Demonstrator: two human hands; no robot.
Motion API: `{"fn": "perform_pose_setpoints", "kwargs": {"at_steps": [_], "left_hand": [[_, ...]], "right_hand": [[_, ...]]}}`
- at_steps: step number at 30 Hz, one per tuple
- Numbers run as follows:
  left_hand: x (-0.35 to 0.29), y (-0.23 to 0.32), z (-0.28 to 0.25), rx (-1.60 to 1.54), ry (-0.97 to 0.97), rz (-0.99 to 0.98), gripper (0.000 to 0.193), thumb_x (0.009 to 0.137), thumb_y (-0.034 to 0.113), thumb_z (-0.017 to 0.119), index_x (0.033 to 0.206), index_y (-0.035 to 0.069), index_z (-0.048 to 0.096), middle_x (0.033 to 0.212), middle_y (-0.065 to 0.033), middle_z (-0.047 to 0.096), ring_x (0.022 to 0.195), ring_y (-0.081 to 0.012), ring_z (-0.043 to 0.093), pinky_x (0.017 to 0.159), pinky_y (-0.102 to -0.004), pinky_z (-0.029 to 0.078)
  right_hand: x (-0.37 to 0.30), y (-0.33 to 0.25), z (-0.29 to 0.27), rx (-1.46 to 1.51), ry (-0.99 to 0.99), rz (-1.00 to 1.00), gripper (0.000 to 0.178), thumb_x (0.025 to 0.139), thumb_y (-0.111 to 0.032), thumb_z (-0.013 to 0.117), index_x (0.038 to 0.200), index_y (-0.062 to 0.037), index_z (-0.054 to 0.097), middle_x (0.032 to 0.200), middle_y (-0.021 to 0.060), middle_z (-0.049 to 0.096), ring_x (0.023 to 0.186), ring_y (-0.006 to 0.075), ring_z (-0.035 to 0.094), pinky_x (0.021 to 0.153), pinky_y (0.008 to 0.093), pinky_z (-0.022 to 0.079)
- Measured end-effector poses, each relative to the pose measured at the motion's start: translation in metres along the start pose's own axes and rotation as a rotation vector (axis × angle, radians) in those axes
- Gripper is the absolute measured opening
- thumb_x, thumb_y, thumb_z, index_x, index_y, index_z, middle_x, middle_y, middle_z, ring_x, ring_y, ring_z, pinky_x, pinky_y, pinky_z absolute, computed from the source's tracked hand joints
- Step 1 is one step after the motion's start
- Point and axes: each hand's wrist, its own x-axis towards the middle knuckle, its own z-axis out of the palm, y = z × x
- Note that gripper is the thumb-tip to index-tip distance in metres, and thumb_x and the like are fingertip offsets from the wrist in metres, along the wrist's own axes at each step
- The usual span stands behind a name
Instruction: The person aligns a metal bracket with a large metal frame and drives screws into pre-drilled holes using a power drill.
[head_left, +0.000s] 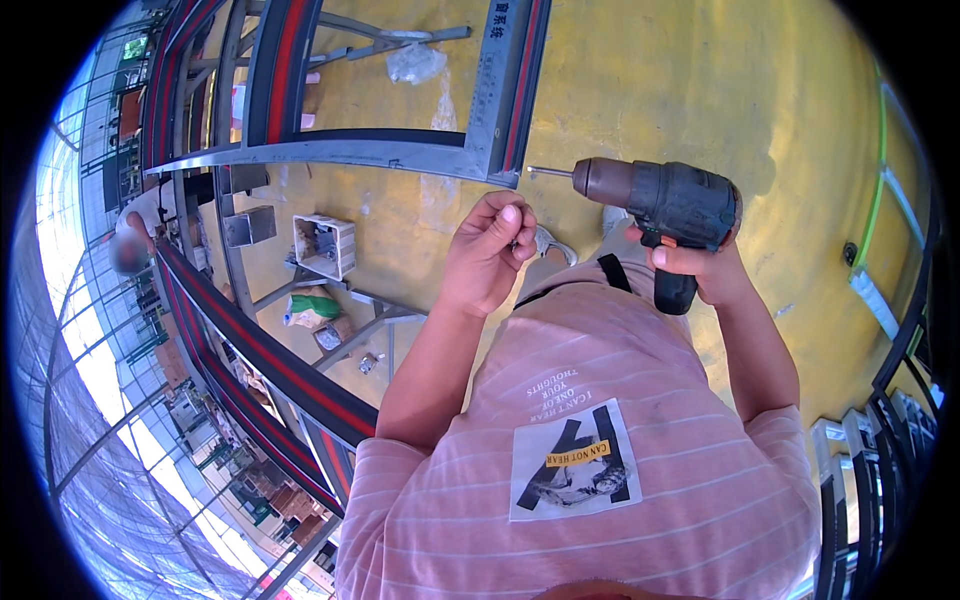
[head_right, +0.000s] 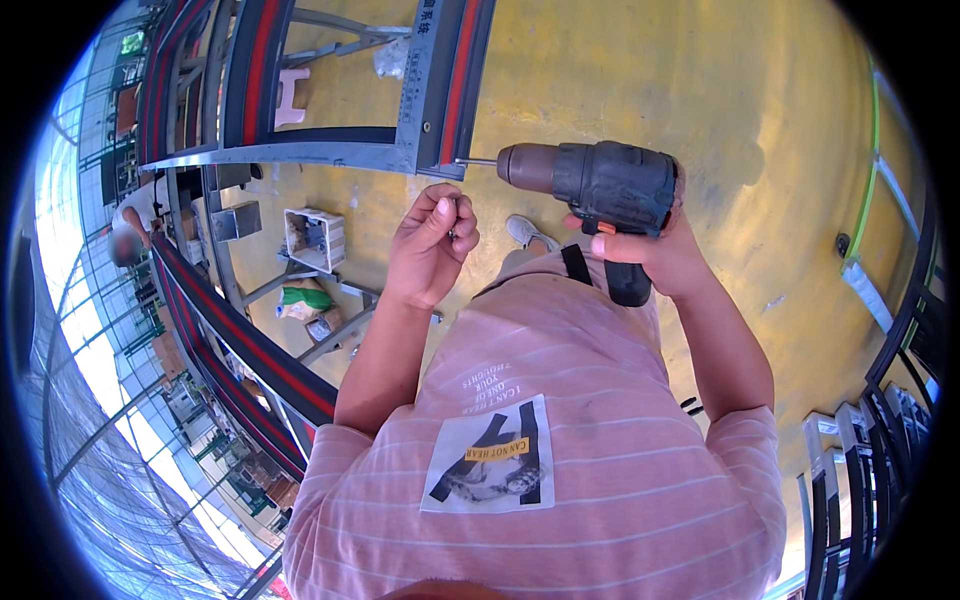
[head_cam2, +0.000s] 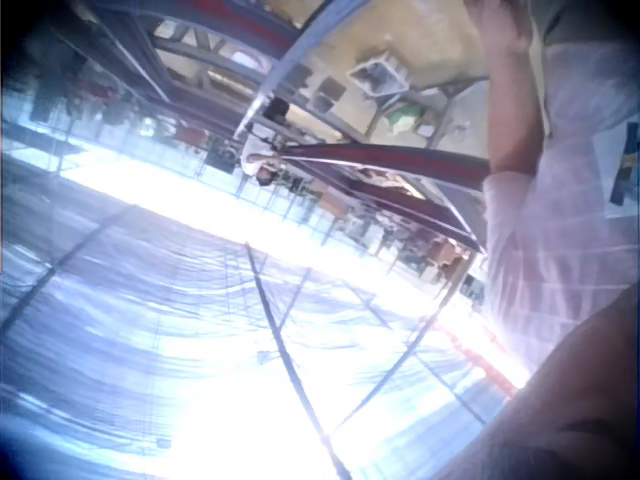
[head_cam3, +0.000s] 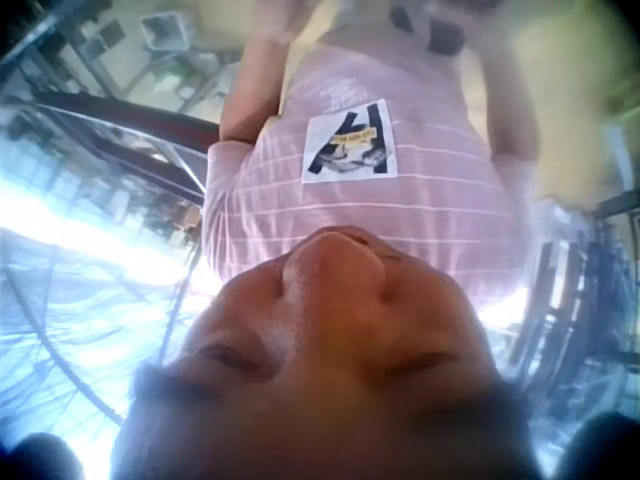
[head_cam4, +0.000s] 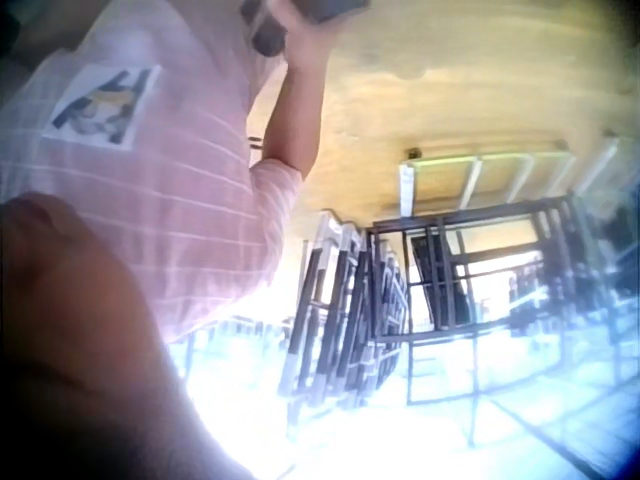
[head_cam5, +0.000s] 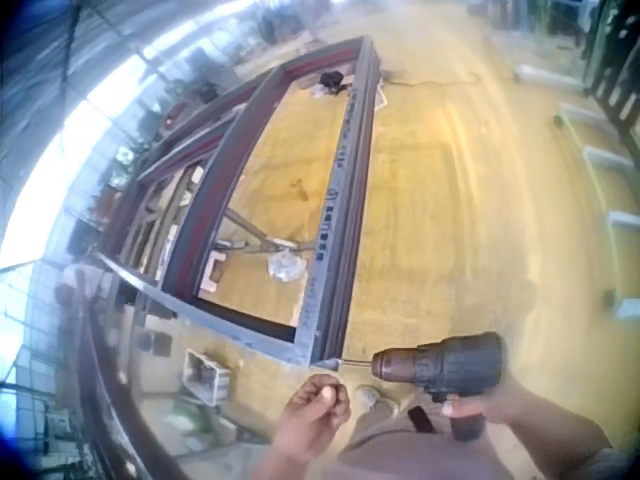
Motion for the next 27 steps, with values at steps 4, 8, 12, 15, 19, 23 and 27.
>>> {"fn": "perform_pose_setpoints", "kwargs": {"at_steps": [4, 8, 12, 15, 19, 23, 27], "left_hand": [[0.004, -0.005, 0.004, 0.006, -0.03, -0.009, 0.015, 0.093, 0.018, 0.067, 0.103, 0.008, 0.06, 0.085, -0.0057, 0.06, 0.072, -0.0128, 0.049, 0.059, -0.0245, 0.039], [0.006, -0.004, -0.001, 0.041, -0.029, -0.047, 0.017, 0.092, 0.019, 0.069, 0.1, 0.008, 0.06, 0.082, -0.0053, 0.06, 0.072, -0.0126, 0.049, 0.059, -0.0243, 0.039], [0.005, 0.002, -0.006, 0.343, -0.007, -0.084, 0.02, 0.091, 0.021, 0.071, 0.099, 0.007, 0.06, 0.08, -0.0055, 0.06, 0.07, -0.012, 0.048, 0.058, -0.0239, 0.038], [0.007, 0.014, -0.004, 0.646, 0.006, -0.163, 0.022, 0.092, 0.022, 0.07, 0.1, 0.004, 0.06, 0.079, -0.0057, 0.059, 0.069, -0.0118, 0.049, 0.058, -0.0239, 0.038], [0.014, 0.008, -0.011, 0.263, -0.005, -0.251, 0.024, 0.095, 0.023, 0.065, 0.105, 0.001, 0.06, 0.08, -0.005, 0.059, 0.07, -0.0124, 0.05, 0.059, -0.0244, 0.04], [0.015, 0.001, -0.009, 0.287, 0.126, -0.325, 0.028, 0.099, 0.023, 0.059, 0.115, 0.0, 0.058, 0.088, -0.005, 0.059, 0.075, -0.0142, 0.052, 0.064, -0.0255, 0.043], [0.006, 0.001, -0.021, 0.242, 0.176, -0.327, 0.03, 0.102, 0.019, 0.05, 0.122, -0.001, 0.055, 0.098, -0.0077, 0.06, 0.082, -0.0163, 0.055, 0.069, -0.0284, 0.046]], "right_hand": [[-0.012, 0.009, -0.002, -0.029, -0.116, 0.013, 0.047, 0.07, -0.001, 0.076, 0.115, -0.0041, 0.063, 0.097, 0.0058, 0.07, 0.091, 0.0144, 0.065, 0.082, 0.0316, 0.051], [-0.012, 0.024, -0.008, -0.076, -0.132, -0.05, 0.042, 0.069, -0.001, 0.076, 0.11, -0.0032, 0.064, 0.092, 0.0048, 0.069, 0.083, 0.0112, 0.062, 0.077, 0.0298, 0.05], [-0.01, 0.039, -0.027, -0.23, -0.179, -0.137, 0.041, 0.068, -0.005, 0.077, 0.106, -0.0027, 0.063, 0.087, 0.0042, 0.068, 0.079, 0.0125, 0.061, 0.075, 0.0301, 0.05], [-0.007, 0.042, -0.038, -0.38, -0.215, -0.239, 0.042, 0.068, -0.008, 0.079, 0.106, -0.0022, 0.063, 0.087, 0.0036, 0.068, 0.08, 0.0142, 0.062, 0.076, 0.0312, 0.05], [-0.002, 0.066, -0.023, -0.254, 0.014, -0.278, 0.043, 0.069, -0.011, 0.081, 0.107, -0.0015, 0.063, 0.091, 0.0034, 0.068, 0.085, 0.0154, 0.063, 0.079, 0.0323, 0.05], [0.032, 0.081, -0.015, -0.066, 0.023, -0.198, 0.046, 0.074, -0.005, 0.076, 0.117, -0.0012, 0.061, 0.103, 0.0064, 0.068, 0.095, 0.0156, 0.065, 0.082, 0.0313, 0.051], [0.043, 0.077, 0.002, 0.023, 0.042, -0.158, 0.033, 0.076, -0.003, 0.073, 0.108, -0.0023, 0.063, 0.094, 0.0036, 0.067, 0.088, 0.0127, 0.063, 0.077, 0.0292, 0.05]]}}
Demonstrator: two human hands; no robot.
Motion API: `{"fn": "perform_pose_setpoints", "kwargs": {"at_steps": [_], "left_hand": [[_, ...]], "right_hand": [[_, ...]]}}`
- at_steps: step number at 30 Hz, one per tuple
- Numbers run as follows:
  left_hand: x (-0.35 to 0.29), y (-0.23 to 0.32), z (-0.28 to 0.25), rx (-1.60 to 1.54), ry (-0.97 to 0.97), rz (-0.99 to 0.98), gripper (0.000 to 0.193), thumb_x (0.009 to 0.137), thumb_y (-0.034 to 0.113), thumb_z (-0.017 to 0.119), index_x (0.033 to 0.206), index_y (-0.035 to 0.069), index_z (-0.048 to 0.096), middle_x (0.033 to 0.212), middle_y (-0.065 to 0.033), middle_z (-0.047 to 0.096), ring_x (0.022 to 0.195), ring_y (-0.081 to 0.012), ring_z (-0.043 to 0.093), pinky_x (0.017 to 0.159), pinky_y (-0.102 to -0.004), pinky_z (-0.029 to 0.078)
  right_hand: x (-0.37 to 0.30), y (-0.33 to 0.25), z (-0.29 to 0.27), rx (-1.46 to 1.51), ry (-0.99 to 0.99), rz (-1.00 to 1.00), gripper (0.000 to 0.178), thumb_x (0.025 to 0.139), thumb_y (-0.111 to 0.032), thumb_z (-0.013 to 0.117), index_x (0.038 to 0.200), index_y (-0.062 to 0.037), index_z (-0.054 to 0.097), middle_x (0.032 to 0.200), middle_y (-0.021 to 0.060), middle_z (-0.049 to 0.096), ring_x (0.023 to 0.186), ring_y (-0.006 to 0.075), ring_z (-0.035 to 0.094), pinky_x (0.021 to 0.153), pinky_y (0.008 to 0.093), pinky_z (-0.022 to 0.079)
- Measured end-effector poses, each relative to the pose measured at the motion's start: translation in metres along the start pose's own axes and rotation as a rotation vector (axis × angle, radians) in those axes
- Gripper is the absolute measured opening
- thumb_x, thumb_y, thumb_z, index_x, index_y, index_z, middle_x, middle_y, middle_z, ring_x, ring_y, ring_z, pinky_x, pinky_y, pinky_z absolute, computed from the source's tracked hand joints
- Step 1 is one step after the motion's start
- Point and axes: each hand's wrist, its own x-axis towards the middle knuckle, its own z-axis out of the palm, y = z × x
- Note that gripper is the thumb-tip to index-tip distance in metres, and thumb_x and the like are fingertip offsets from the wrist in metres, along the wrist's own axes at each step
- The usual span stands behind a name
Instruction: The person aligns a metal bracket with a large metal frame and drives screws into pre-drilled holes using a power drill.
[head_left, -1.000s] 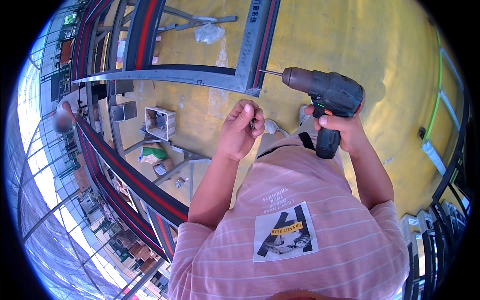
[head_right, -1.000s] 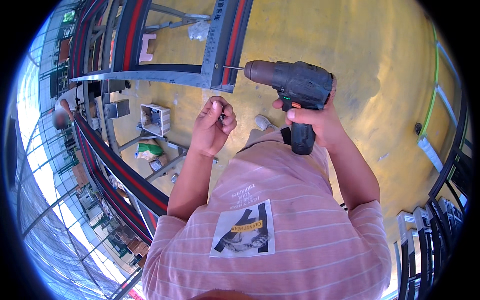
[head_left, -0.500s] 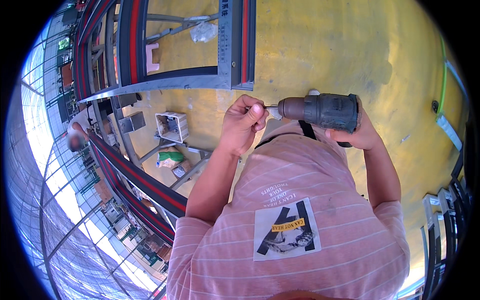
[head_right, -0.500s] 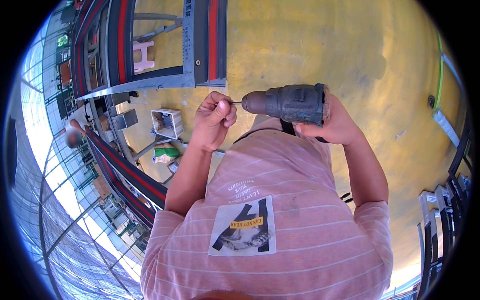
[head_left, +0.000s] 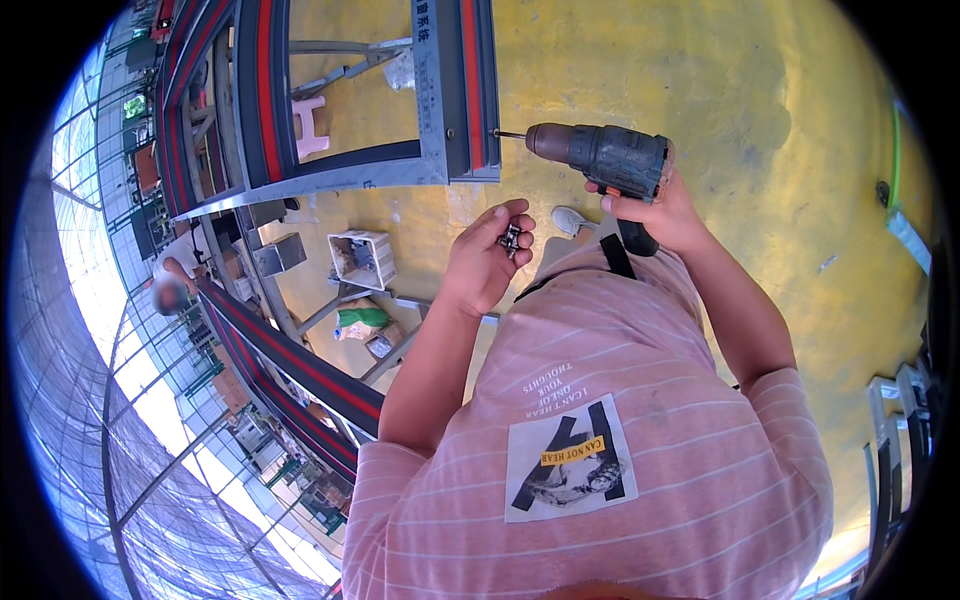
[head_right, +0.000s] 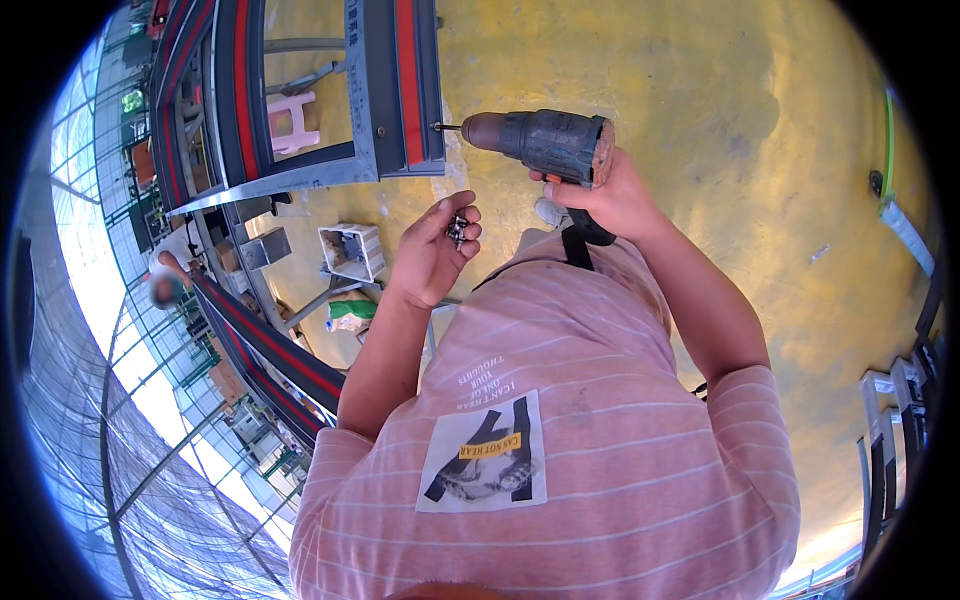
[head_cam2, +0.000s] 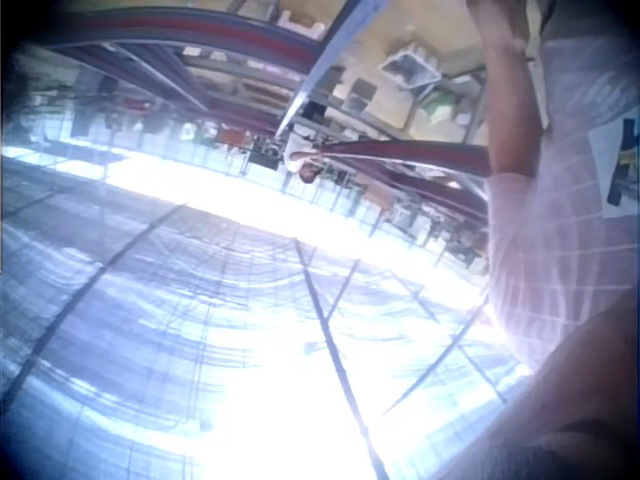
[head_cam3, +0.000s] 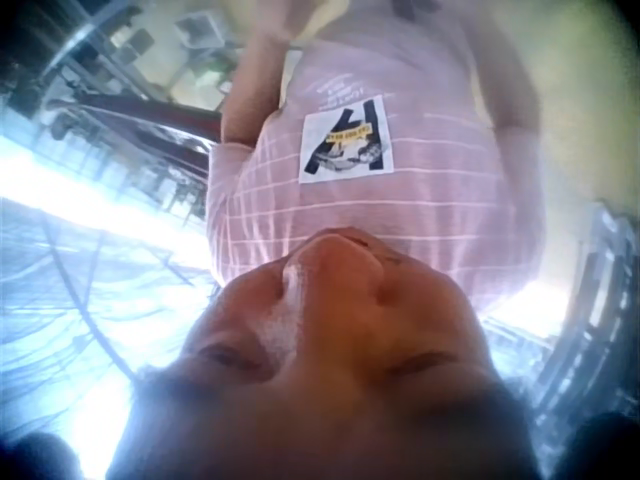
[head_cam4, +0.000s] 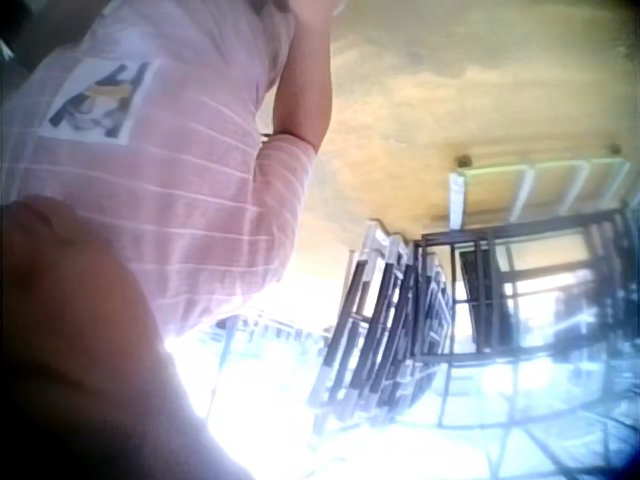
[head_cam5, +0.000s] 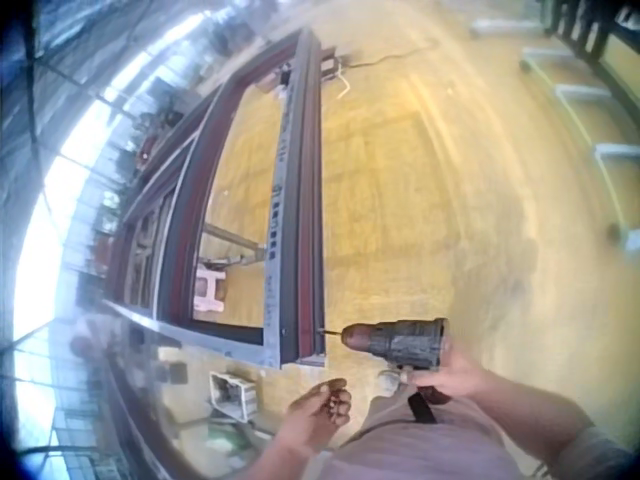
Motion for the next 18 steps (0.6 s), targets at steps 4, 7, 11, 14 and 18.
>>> {"fn": "perform_pose_setpoints", "kwargs": {"at_steps": [4, 7, 11, 14, 18], "left_hand": [[-0.01, -0.001, -0.011, 0.003, 0.022, 0.012, 0.032, 0.102, 0.015, 0.045, 0.128, -0.003, 0.052, 0.105, -0.01, 0.061, 0.086, -0.0183, 0.057, 0.074, -0.0313, 0.049], [-0.015, -0.006, -0.027, -0.012, -0.026, 0.031, 0.03, 0.102, 0.014, 0.045, 0.127, -0.001, 0.053, 0.105, -0.0108, 0.062, 0.086, -0.0188, 0.058, 0.073, -0.0319, 0.049], [-0.023, -0.009, -0.034, -0.025, -0.068, 0.09, 0.023, 0.102, 0.017, 0.048, 0.12, 0.006, 0.056, 0.101, -0.0088, 0.062, 0.084, -0.0195, 0.058, 0.07, -0.0308, 0.047], [-0.02, -0.01, -0.042, -0.08, -0.113, 0.124, 0.018, 0.102, 0.02, 0.05, 0.114, 0.008, 0.057, 0.1, -0.0088, 0.062, 0.083, -0.02, 0.058, 0.069, -0.0307, 0.047], [-0.024, -0.007, -0.039, -0.148, -0.129, 0.135, 0.016, 0.102, 0.023, 0.052, 0.108, 0.009, 0.057, 0.097, -0.0085, 0.062, 0.081, -0.0205, 0.058, 0.067, -0.0308, 0.046]], "right_hand": [[0.004, -0.005, 0.001, 0.05, -0.045, 0.076, 0.022, 0.076, -0.003, 0.072, 0.096, -0.0033, 0.063, 0.084, 0.0012, 0.065, 0.077, 0.0112, 0.06, 0.07, 0.0286, 0.049], [0.003, -0.015, 0.003, 0.086, -0.033, 0.11, 0.02, 0.076, -0.003, 0.072, 0.093, -0.0041, 0.062, 0.082, 0.0021, 0.064, 0.071, 0.0117, 0.059, 0.066, 0.0287, 0.048], [0.005, -0.027, 0.005, 0.156, -0.041, 0.147, 0.019, 0.075, -0.004, 0.072, 0.092, -0.0044, 0.061, 0.08, 0.0029, 0.062, 0.068, 0.0125, 0.058, 0.064, 0.0297, 0.048], [0.005, -0.031, 0.007, 0.154, -0.034, 0.16, 0.019, 0.075, -0.005, 0.071, 0.09, -0.0047, 0.06, 0.079, 0.0032, 0.062, 0.068, 0.0127, 0.058, 0.063, 0.0297, 0.048], [0.006, -0.029, 0.006, 0.145, -0.044, 0.156, 0.021, 0.075, -0.005, 0.071, 0.094, -0.0041, 0.062, 0.081, 0.004, 0.063, 0.068, 0.0129, 0.058, 0.064, 0.0296, 0.048]]}}
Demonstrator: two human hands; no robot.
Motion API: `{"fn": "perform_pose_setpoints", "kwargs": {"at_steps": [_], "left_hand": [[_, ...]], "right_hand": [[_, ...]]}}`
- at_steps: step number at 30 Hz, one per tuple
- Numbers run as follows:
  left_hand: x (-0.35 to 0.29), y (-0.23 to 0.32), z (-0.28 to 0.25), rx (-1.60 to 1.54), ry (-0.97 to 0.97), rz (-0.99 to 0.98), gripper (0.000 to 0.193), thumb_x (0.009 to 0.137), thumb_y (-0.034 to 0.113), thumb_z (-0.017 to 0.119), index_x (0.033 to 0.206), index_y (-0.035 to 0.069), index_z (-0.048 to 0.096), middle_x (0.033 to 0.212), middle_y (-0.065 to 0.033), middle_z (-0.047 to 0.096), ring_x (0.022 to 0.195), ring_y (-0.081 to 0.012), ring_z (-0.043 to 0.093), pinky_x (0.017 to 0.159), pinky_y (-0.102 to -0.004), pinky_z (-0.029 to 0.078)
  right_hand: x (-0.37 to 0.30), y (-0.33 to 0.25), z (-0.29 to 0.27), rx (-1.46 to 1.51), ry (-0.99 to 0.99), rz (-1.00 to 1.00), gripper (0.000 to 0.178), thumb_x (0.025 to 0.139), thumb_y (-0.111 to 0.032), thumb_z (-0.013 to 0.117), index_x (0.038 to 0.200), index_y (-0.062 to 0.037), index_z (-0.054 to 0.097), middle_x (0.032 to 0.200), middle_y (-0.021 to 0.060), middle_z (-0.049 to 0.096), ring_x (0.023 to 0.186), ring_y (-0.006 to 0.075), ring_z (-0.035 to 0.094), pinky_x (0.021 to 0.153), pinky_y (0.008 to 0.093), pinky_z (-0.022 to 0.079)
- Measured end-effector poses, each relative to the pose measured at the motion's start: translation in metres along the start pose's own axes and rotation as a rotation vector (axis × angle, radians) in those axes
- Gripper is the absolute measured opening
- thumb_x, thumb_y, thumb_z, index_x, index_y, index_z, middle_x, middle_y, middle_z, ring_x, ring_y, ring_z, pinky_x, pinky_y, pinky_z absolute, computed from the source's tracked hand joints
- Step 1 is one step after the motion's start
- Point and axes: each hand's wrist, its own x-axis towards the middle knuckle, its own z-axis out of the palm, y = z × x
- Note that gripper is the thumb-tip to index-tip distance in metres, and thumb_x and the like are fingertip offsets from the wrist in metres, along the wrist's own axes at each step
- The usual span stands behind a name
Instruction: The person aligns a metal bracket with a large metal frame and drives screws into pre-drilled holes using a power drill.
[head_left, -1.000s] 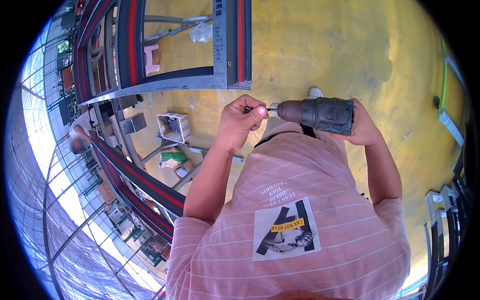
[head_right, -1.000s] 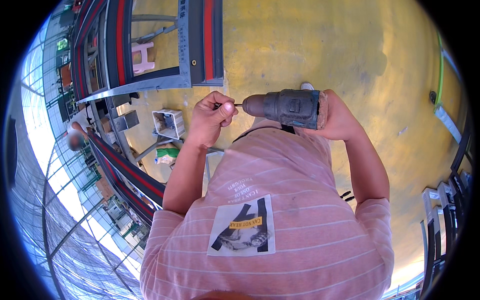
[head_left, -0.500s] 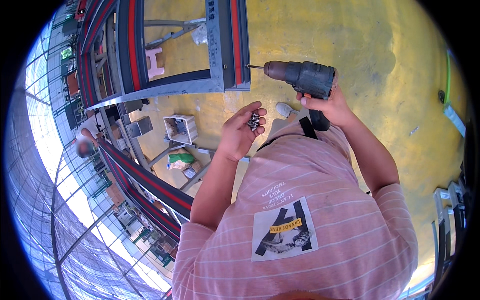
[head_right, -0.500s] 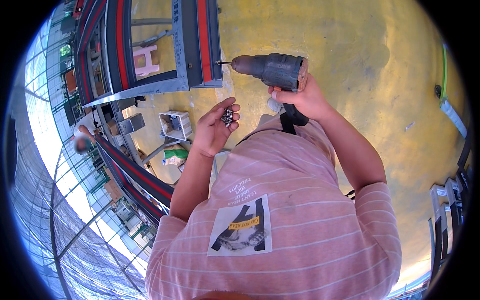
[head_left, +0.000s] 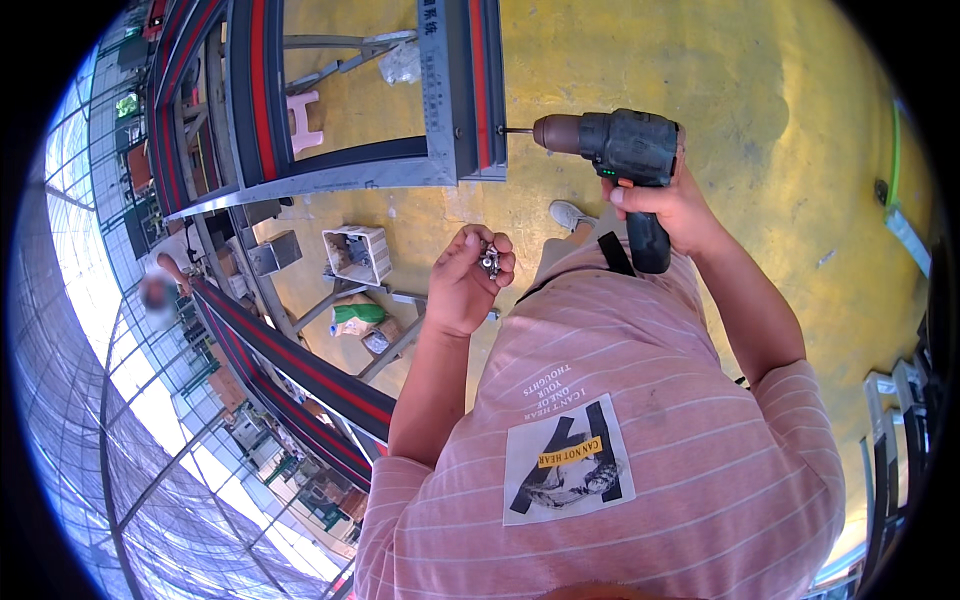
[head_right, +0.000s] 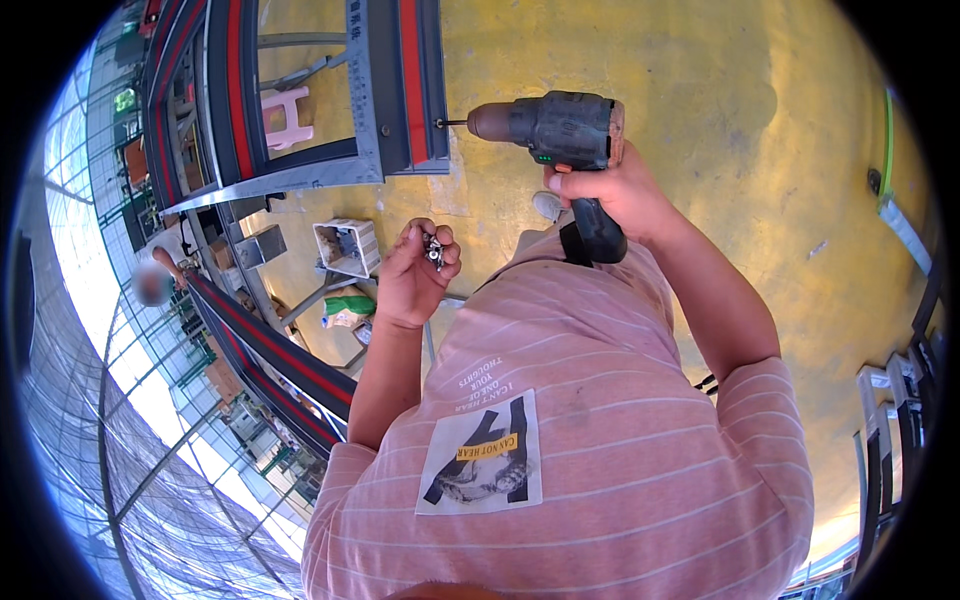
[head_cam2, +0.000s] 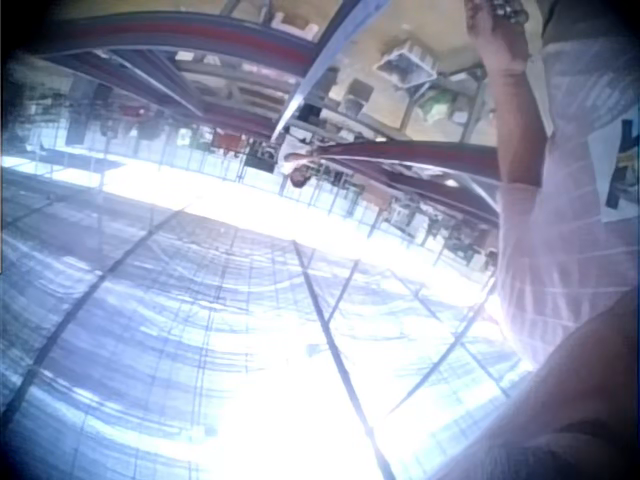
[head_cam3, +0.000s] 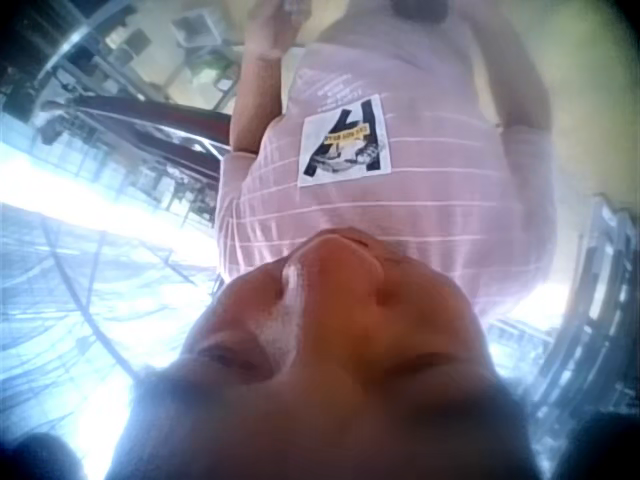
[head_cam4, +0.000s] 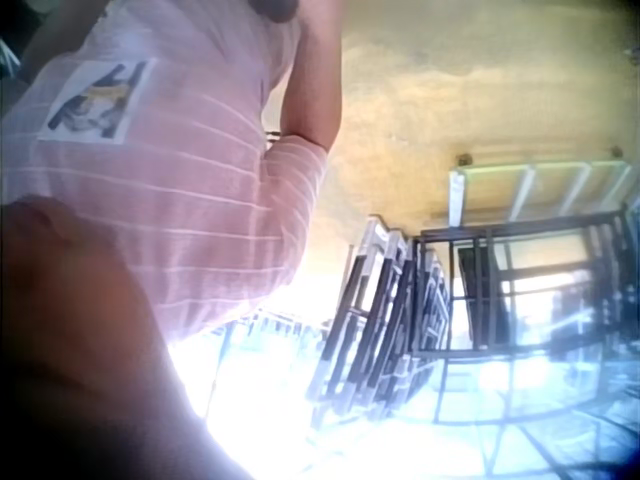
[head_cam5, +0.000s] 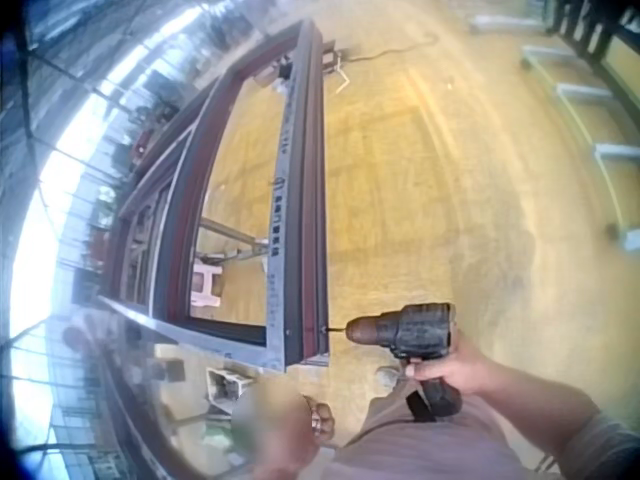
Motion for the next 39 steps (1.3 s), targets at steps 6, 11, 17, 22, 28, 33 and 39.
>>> {"fn": "perform_pose_setpoints", "kwargs": {"at_steps": [6, 11, 17, 22, 28, 33, 39], "left_hand": [[-0.011, 0.014, 0.018, -0.026, -0.194, 0.049, 0.021, 0.101, 0.027, 0.055, 0.103, 0.006, 0.057, 0.082, -0.0051, 0.056, 0.069, -0.0159, 0.05, 0.056, -0.0269, 0.039], [-0.024, 0.061, 0.047, 0.141, -0.422, 0.053, 0.025, 0.099, 0.028, 0.059, 0.104, 0.003, 0.058, 0.077, -0.0034, 0.048, 0.066, -0.0122, 0.044, 0.052, -0.0237, 0.035], [-0.01, 0.119, 0.117, 0.414, -0.194, 0.117, 0.023, 0.1, 0.019, 0.057, 0.113, 0.001, 0.059, 0.087, -0.0061, 0.057, 0.071, -0.0124, 0.047, 0.057, -0.0242, 0.037], [0.028, 0.15, 0.146, 0.526, -0.317, 0.017, 0.025, 0.1, 0.018, 0.057, 0.116, -0.001, 0.059, 0.085, -0.0047, 0.062, 0.072, -0.0118, 0.05, 0.058, -0.0247, 0.038], [0.063, 0.191, 0.154, 0.712, -0.652, -0.01, 0.024, 0.101, 0.021, 0.057, 0.11, -0.001, 0.059, 0.081, -0.0054, 0.062, 0.067, -0.0112, 0.048, 0.055, -0.0242, 0.038], [0.09, 0.229, 0.129, 0.985, -0.903, -0.008, 0.025, 0.099, 0.024, 0.06, 0.107, 0.0, 0.061, 0.077, -0.0045, 0.059, 0.064, -0.0094, 0.047, 0.054, -0.0221, 0.037], [0.086, 0.245, 0.103, 1.226, -1.073, -0.189, 0.024, 0.098, 0.025, 0.061, 0.103, 0.001, 0.061, 0.075, -0.0031, 0.056, 0.059, -0.0081, 0.044, 0.052, -0.0206, 0.035]], "right_hand": [[-0.001, -0.002, -0.003, 0.086, 0.041, 0.05, 0.043, 0.074, -0.005, 0.071, 0.116, -0.0033, 0.061, 0.097, 0.0084, 0.067, 0.085, 0.0175, 0.065, 0.071, 0.0317, 0.052], [-0.001, 0.003, -0.015, 0.05, 0.042, 0.011, 0.053, 0.072, -0.006, 0.071, 0.123, -0.0039, 0.058, 0.103, 0.0101, 0.067, 0.091, 0.0206, 0.066, 0.072, 0.0328, 0.054], [-0.038, -0.01, -0.02, -0.197, 0.037, -0.274, 0.049, 0.074, -0.015, 0.074, 0.12, -0.0022, 0.061, 0.098, 0.0105, 0.069, 0.074, 0.0153, 0.062, 0.069, 0.0291, 0.052], [-0.061, -0.014, 0.002, -0.679, 0.111, -0.484, 0.031, 0.078, -0.013, 0.076, 0.107, -0.006, 0.067, 0.096, 0.0043, 0.068, 0.085, 0.0151, 0.063, 0.077, 0.031, 0.051], [-0.056, 0.01, 0.065, -1.001, 0.466, -0.807, 0.034, 0.072, -0.003, 0.078, 0.105, -0.0027, 0.07, 0.098, 0.0075, 0.073, 0.086, 0.0181, 0.068, 0.076, 0.0309, 0.054], [-0.027, 0.044, 0.186, -0.387, 0.964, -0.746, 0.04, 0.076, -0.006, 0.075, 0.116, -0.0033, 0.068, 0.1, 0.0073, 0.073, 0.087, 0.0201, 0.069, 0.079, 0.0305, 0.054], [0.001, 0.123, 0.272, -0.604, 1.274, -0.766, 0.034, 0.077, -0.012, 0.075, 0.11, -0.0066, 0.07, 0.1, 0.008, 0.071, 0.088, 0.0207, 0.068, 0.081, 0.0298, 0.053]]}}
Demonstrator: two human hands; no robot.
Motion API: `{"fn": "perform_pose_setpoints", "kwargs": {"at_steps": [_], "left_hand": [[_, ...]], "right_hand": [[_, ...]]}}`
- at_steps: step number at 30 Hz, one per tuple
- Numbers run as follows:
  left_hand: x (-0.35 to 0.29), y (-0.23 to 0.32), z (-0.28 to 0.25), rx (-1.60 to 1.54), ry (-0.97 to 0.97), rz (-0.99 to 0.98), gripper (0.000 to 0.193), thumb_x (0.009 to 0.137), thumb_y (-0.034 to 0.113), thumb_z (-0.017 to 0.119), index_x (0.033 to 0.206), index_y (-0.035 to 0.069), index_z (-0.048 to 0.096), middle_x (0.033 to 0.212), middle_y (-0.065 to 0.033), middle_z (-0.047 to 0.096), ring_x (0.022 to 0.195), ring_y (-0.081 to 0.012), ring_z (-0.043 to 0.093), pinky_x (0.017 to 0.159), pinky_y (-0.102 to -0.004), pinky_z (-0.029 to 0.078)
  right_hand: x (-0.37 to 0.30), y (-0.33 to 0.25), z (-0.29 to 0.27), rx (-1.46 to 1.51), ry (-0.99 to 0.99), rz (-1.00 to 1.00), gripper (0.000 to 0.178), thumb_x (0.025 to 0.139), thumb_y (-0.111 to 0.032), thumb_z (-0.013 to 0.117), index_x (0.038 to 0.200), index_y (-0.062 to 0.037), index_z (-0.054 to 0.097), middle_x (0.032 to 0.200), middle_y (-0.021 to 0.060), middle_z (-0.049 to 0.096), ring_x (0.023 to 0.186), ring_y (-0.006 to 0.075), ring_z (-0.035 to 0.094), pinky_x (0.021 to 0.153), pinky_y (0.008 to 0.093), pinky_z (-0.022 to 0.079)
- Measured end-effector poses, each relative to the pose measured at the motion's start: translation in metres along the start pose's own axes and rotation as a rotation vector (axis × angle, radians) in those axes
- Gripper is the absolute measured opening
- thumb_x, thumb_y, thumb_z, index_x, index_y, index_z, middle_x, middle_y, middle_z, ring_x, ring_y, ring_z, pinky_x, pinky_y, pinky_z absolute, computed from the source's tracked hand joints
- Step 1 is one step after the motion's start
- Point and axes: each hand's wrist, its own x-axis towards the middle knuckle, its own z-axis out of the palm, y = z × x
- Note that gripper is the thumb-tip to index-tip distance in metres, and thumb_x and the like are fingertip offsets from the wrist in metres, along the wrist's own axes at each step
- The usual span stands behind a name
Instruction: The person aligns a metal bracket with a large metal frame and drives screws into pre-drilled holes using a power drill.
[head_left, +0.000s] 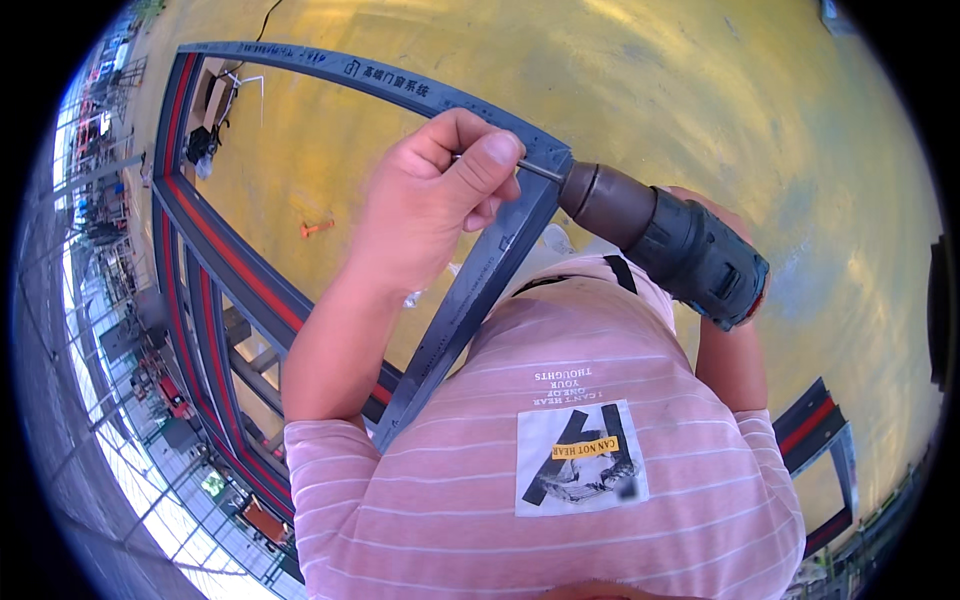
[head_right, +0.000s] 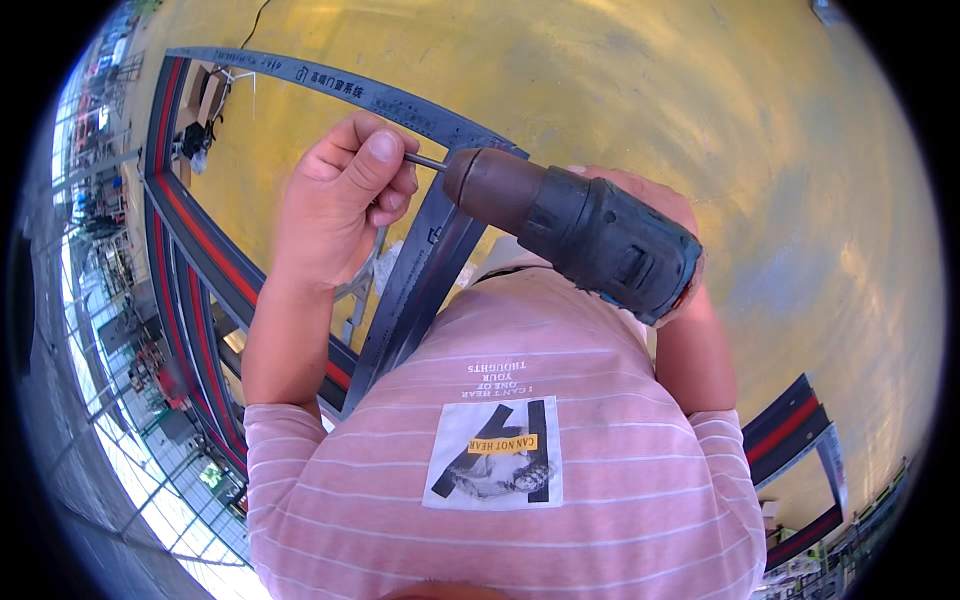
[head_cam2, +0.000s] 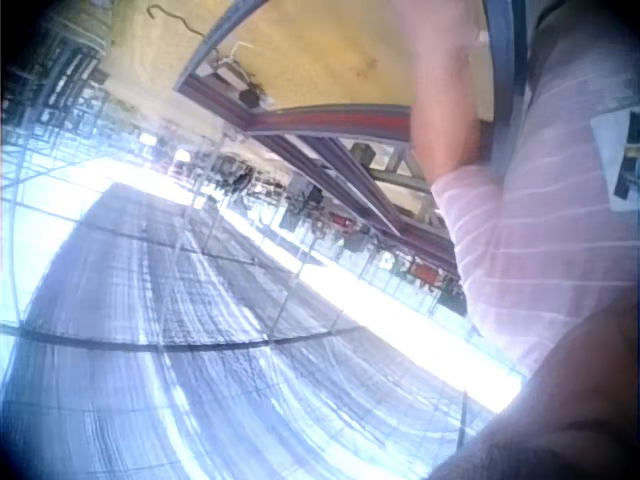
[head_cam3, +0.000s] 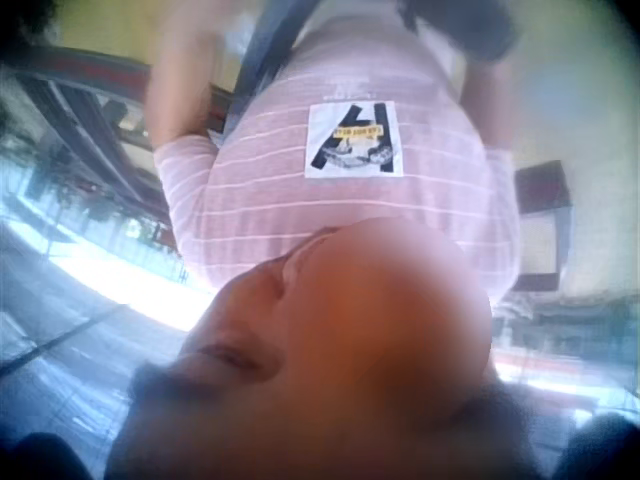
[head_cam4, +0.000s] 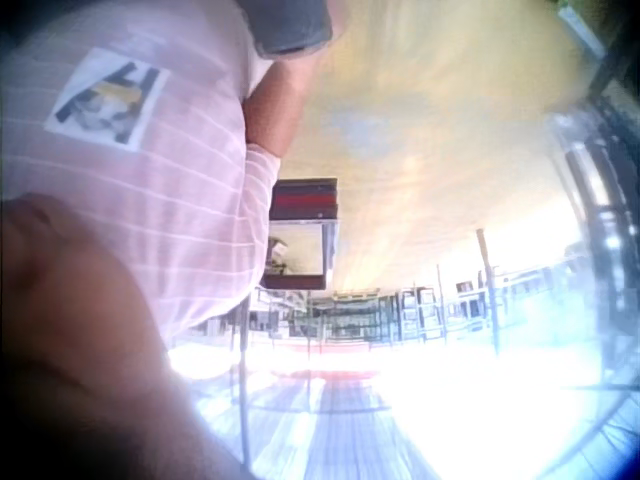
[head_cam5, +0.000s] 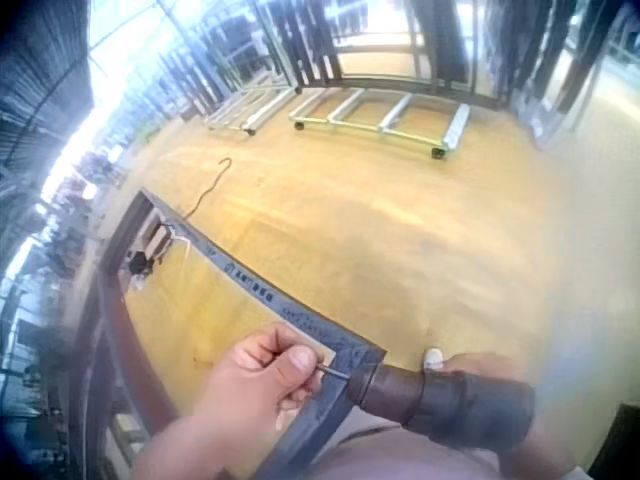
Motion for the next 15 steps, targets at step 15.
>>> {"fn": "perform_pose_setpoints", "kwargs": {"at_steps": [15], "left_hand": [[0.028, -0.033, 0.008, 0.06, 0.101, -0.264, 0.024, 0.095, 0.022, 0.064, 0.105, 0.001, 0.059, 0.09, -0.005, 0.066, 0.077, -0.0128, 0.064, 0.07, -0.0284, 0.056]], "right_hand": [[-0.084, 0.021, 0.086, 0.438, 0.285, 0.229, 0.032, 0.071, -0.003, 0.075, 0.102, -0.002, 0.068, 0.091, 0.0061, 0.071, 0.082, 0.0153, 0.064, 0.08, 0.0305, 0.051]]}}
